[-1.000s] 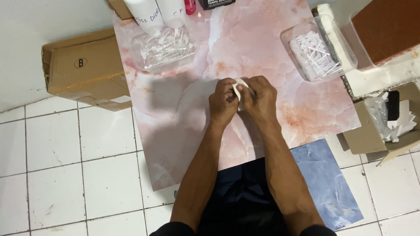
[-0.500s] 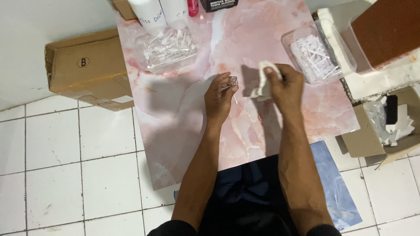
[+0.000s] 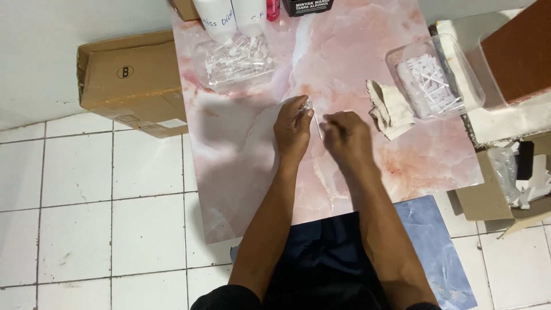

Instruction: Assembling and cleaning small perfume tester vials by inserting applicator sticks into caps and wiping them with a cloth.

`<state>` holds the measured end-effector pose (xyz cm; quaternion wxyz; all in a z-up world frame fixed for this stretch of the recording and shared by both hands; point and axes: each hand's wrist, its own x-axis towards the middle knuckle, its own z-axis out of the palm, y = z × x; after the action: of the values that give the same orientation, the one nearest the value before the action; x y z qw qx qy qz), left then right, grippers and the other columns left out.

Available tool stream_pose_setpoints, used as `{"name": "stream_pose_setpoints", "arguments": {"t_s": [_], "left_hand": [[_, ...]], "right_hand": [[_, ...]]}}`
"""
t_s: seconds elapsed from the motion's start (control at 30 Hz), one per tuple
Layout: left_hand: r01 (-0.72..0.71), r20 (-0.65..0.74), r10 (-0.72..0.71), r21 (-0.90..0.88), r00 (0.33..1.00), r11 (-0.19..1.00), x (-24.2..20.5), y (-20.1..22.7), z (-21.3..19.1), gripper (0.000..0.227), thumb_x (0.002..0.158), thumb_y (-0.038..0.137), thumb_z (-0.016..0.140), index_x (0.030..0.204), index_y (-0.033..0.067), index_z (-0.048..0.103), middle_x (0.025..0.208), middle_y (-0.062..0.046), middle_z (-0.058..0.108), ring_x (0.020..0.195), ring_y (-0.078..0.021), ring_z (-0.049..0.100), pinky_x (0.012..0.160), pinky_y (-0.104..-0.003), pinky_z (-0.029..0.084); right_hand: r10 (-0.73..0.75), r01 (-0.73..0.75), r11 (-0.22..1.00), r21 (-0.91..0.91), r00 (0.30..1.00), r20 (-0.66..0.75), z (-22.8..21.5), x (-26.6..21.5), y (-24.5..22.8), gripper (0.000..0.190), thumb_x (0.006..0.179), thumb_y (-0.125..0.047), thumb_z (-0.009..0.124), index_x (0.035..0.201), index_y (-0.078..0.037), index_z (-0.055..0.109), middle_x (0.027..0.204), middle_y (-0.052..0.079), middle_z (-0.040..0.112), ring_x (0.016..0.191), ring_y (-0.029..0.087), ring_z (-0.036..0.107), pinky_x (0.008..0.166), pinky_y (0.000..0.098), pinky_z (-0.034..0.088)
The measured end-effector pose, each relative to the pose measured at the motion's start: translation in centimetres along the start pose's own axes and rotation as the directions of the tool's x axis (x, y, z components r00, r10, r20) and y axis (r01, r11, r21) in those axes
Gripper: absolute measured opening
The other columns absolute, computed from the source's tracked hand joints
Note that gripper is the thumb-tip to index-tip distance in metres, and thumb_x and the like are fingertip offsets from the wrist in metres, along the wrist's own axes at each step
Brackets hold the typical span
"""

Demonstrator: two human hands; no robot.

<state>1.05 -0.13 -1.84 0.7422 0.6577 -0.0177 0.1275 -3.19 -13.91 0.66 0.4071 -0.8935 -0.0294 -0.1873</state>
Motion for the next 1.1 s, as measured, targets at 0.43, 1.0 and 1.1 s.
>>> {"name": "stream_pose_setpoints", "arguments": {"t_s": [0.43,1.0,1.1], "left_hand": [[-0.147,0.070,0.142,0.080,0.987,0.986,-0.6,2.7,0.0,0.023,0.090,-0.004,0.071,0.106,0.0127,0.072,0.126,-0.010,0.068,0.125,-0.0288,0.063,0.103,-0.038,0.055],[-0.010,0.099,0.018,-0.081,0.995,0.997,-0.7,2.8,0.1,0.019,0.088,-0.008,0.069,0.098,0.0067,0.064,0.131,-0.018,0.063,0.122,-0.0337,0.065,0.101,-0.037,0.057],[0.002,0.091,0.008,-0.109,0.996,0.994,-0.6,2.1,0.3,0.019,0.088,-0.007,0.070,0.099,0.0073,0.064,0.130,-0.018,0.064,0.122,-0.0329,0.065,0.099,-0.037,0.057]], "right_hand": [[0.105,-0.164,0.877,-0.451,0.983,-0.152,1.8,0.7,1.5,0.004,0.094,-0.018,0.070,0.096,-0.015,0.073,0.092,0.002,0.061,0.088,0.029,0.065,0.071,0.0462,0.057],[0.020,-0.092,0.919,-0.384,0.982,-0.187,1.9,0.2,1.2,0.005,0.094,-0.011,0.071,0.093,-0.013,0.066,0.090,0.006,0.058,0.089,0.033,0.062,0.077,0.0464,0.052],[0.030,-0.102,0.924,-0.369,0.980,-0.195,1.9,0.2,1.0,0.005,0.095,-0.010,0.071,0.093,-0.013,0.067,0.090,0.006,0.059,0.089,0.032,0.062,0.076,0.0452,0.052]]}}
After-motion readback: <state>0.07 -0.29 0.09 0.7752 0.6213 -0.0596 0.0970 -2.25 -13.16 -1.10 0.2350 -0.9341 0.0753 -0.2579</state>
